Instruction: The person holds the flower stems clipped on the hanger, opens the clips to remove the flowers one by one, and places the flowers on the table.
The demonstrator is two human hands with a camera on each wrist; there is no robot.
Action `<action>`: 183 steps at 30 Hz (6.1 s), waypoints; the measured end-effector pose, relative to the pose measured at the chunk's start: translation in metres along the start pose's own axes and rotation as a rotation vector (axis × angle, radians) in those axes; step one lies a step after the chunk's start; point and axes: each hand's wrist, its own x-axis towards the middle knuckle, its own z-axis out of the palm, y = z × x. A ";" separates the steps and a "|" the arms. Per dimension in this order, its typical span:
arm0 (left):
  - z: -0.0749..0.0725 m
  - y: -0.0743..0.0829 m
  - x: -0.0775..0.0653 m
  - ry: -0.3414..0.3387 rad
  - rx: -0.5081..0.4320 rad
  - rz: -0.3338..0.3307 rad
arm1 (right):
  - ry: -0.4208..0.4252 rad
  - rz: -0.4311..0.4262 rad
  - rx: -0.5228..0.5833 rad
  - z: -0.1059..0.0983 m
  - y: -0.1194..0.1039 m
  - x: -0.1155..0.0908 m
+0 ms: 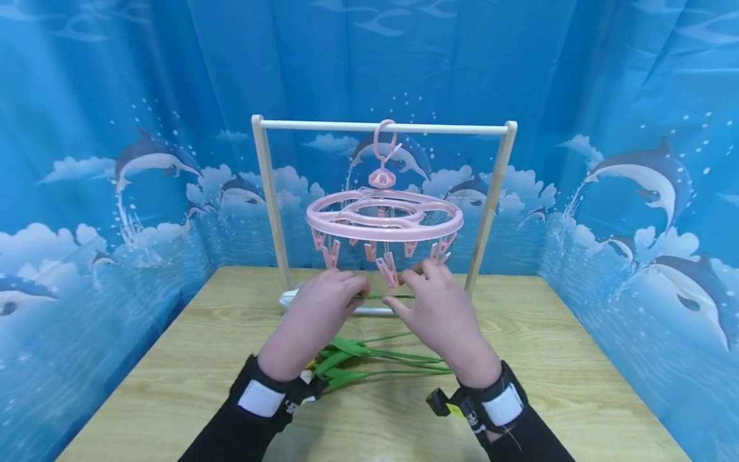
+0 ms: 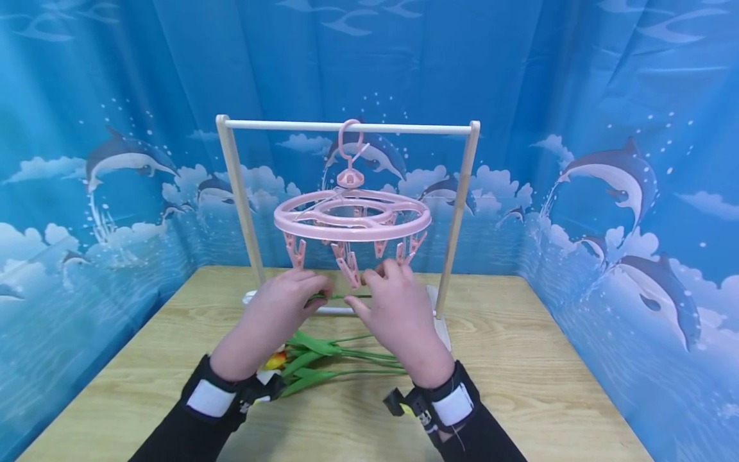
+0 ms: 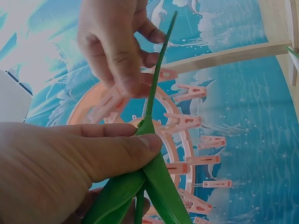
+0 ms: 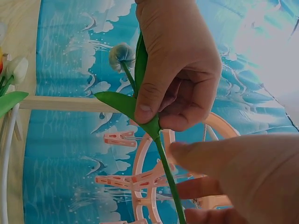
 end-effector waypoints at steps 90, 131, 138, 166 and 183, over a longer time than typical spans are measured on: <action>0.016 0.000 0.004 -0.157 0.071 -0.059 | -0.225 0.002 -0.028 0.018 -0.001 0.000; 0.021 -0.007 0.003 -0.220 0.037 -0.027 | -0.311 0.013 -0.019 0.028 -0.003 0.001; 0.021 -0.006 0.004 -0.230 0.043 -0.029 | -0.320 0.006 -0.014 0.028 -0.003 0.001; 0.022 -0.005 0.002 -0.281 0.024 -0.035 | -0.354 0.006 -0.013 0.031 -0.004 -0.001; 0.023 -0.005 0.002 -0.307 0.002 -0.039 | -0.374 0.011 -0.024 0.033 -0.004 -0.003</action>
